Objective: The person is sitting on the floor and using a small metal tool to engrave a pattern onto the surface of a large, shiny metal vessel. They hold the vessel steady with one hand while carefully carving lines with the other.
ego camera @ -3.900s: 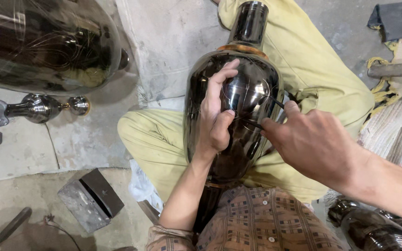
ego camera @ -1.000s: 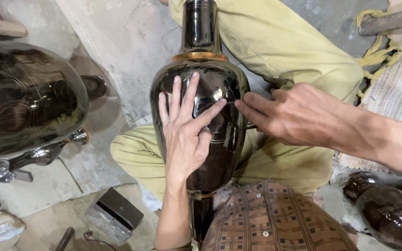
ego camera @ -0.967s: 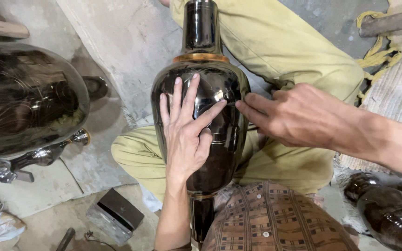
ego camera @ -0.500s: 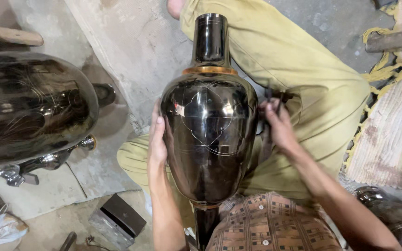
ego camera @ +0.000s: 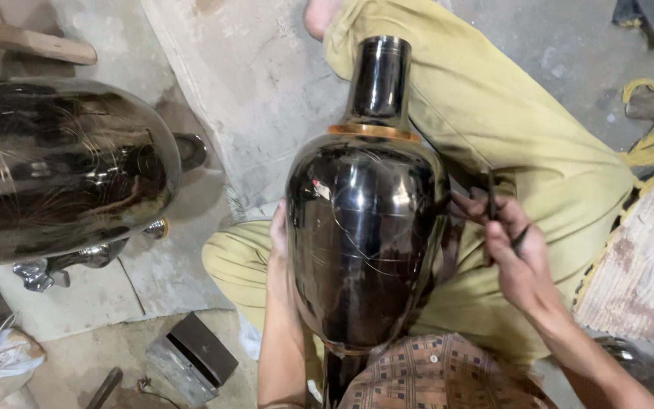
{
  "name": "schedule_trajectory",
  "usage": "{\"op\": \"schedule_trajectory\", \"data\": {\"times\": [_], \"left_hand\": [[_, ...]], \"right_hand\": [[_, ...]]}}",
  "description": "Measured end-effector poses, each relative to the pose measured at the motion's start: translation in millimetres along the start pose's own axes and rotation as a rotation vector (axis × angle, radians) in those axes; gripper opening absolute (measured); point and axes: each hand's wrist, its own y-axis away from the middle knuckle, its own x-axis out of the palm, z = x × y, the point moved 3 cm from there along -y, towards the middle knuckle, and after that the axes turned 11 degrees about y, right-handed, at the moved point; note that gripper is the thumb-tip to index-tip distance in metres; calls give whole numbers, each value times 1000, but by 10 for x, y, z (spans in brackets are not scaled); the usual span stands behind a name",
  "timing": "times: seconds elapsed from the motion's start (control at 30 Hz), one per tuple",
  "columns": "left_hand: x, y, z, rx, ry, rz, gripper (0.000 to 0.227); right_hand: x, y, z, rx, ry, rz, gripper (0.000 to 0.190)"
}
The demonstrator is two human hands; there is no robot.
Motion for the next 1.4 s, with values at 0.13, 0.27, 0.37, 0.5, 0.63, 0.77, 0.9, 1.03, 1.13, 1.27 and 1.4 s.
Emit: {"op": "schedule_trajectory", "data": {"times": [0.13, 0.27, 0.37, 0.5, 0.63, 0.77, 0.9, 1.03, 1.13, 1.27, 1.4], "left_hand": [[295, 14, -173, 117, -367, -196, 66], [1108, 217, -426, 393, -668, -134, 63], [1753, 444, -499, 537, -1130, -291, 48], [2494, 636, -263, 709, -1498, -178, 21], [2915, 688, 63, 685, -1732, 73, 11], [3060, 682, 179, 474, -1973, 287, 38], [3103, 666, 174, 369, -2029, 282, 47], [3127, 660, 180, 342, -2048, 264, 51], [3135, 659, 172, 334, -2049, 251, 51], [3136, 662, 169, 330, -2039, 245, 51], [3141, 655, 173, 323, -2038, 239, 51]], "right_hand": [[-210, -50, 135, 118, 112, 51, 35], [-373, -5, 396, 151, 226, 71, 36], [-477, 54, 643, 185, 510, 23, 50], [-495, 156, 973, 82, 690, -69, 79], [-473, 174, 1111, -26, 678, -33, 75], [-446, 171, 1229, -127, 672, -18, 62], [-441, 165, 1339, -156, 779, -16, 63], [-422, 125, 1388, -238, 864, -3, 67], [-416, 97, 1396, -261, 859, 12, 69], [-413, 107, 1393, -258, 843, 12, 70], [-418, 109, 1399, -291, 881, 26, 69]]}}
